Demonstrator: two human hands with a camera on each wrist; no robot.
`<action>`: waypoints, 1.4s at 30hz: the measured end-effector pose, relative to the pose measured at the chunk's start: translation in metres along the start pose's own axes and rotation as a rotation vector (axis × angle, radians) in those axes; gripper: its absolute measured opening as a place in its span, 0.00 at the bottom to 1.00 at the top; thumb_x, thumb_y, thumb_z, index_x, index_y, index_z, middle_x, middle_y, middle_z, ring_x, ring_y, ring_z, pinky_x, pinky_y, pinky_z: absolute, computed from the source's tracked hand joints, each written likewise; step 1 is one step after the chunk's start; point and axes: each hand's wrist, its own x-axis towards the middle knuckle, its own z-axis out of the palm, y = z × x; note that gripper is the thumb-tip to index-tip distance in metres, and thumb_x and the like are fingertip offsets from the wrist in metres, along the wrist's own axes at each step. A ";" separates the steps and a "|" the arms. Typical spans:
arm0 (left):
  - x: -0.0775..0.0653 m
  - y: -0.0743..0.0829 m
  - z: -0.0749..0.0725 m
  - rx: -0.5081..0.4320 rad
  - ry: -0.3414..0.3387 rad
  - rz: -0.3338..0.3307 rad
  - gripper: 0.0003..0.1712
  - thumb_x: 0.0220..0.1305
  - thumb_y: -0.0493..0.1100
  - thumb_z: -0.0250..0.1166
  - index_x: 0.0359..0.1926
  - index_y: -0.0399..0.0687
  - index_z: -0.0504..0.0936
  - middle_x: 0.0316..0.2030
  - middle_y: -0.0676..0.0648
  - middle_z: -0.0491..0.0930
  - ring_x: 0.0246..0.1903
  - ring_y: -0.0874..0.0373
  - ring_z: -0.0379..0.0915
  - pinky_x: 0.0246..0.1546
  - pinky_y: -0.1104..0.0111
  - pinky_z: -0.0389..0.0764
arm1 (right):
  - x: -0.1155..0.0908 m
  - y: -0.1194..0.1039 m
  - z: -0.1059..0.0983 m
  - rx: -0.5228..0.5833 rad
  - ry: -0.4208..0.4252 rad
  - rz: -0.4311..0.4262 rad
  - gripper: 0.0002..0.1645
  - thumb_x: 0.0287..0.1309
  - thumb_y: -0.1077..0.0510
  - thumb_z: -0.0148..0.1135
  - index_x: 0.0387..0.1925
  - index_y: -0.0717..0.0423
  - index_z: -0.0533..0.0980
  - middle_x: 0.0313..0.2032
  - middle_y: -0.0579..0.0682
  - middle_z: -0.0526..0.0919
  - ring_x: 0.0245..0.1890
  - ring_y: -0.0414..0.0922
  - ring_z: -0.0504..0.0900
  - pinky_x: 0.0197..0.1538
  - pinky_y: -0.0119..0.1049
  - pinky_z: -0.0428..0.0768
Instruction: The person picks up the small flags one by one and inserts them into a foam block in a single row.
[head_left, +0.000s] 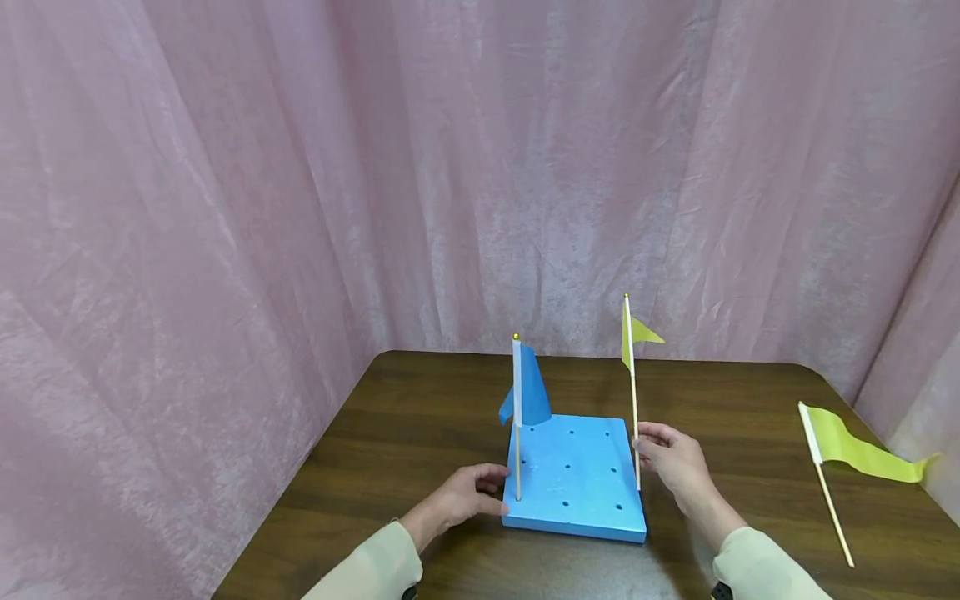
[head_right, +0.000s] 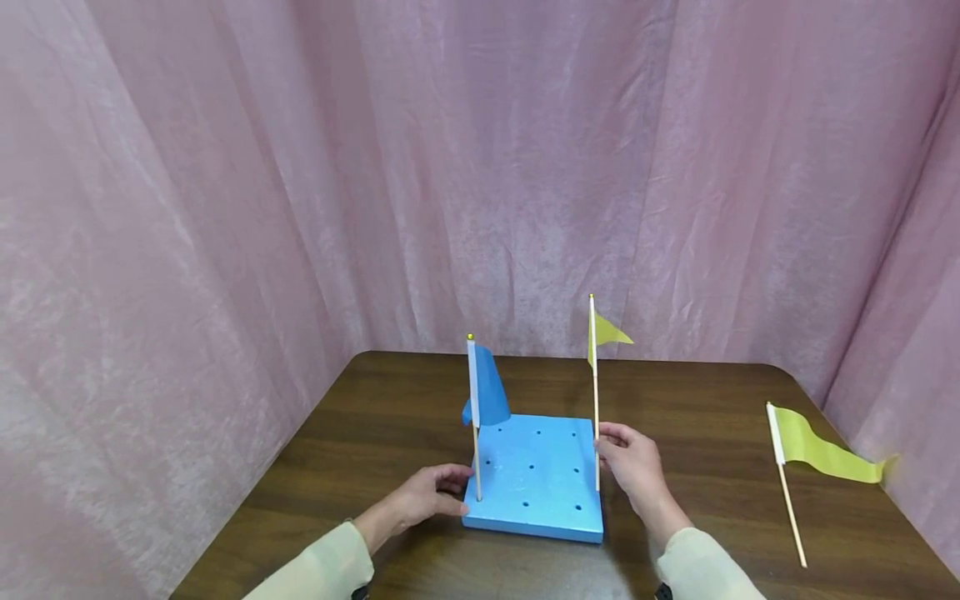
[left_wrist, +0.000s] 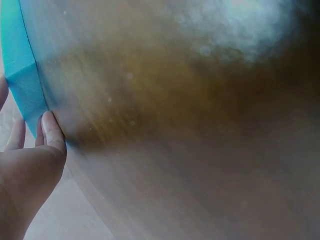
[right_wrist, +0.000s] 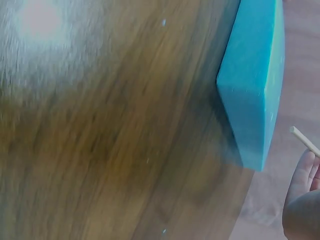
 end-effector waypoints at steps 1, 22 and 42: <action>0.000 0.000 0.000 0.001 0.000 -0.001 0.30 0.53 0.35 0.76 0.58 0.49 0.80 0.53 0.47 0.78 0.52 0.49 0.71 0.53 0.51 0.76 | 0.000 -0.001 0.002 0.008 0.000 -0.001 0.23 0.68 0.61 0.60 0.60 0.69 0.72 0.44 0.58 0.81 0.40 0.48 0.81 0.46 0.41 0.83; 0.000 0.000 0.001 0.000 -0.005 0.001 0.29 0.54 0.34 0.75 0.58 0.50 0.80 0.52 0.48 0.77 0.51 0.50 0.71 0.54 0.51 0.75 | -0.019 -0.008 0.039 0.093 -0.040 -0.051 0.20 0.64 0.65 0.63 0.55 0.67 0.75 0.41 0.56 0.80 0.40 0.50 0.81 0.42 0.37 0.84; 0.001 0.000 0.001 0.009 0.003 -0.009 0.29 0.54 0.35 0.76 0.58 0.49 0.80 0.52 0.48 0.78 0.51 0.49 0.71 0.55 0.50 0.74 | -0.032 -0.007 0.065 0.193 -0.067 -0.150 0.16 0.60 0.71 0.64 0.50 0.72 0.76 0.38 0.58 0.81 0.37 0.47 0.83 0.40 0.34 0.84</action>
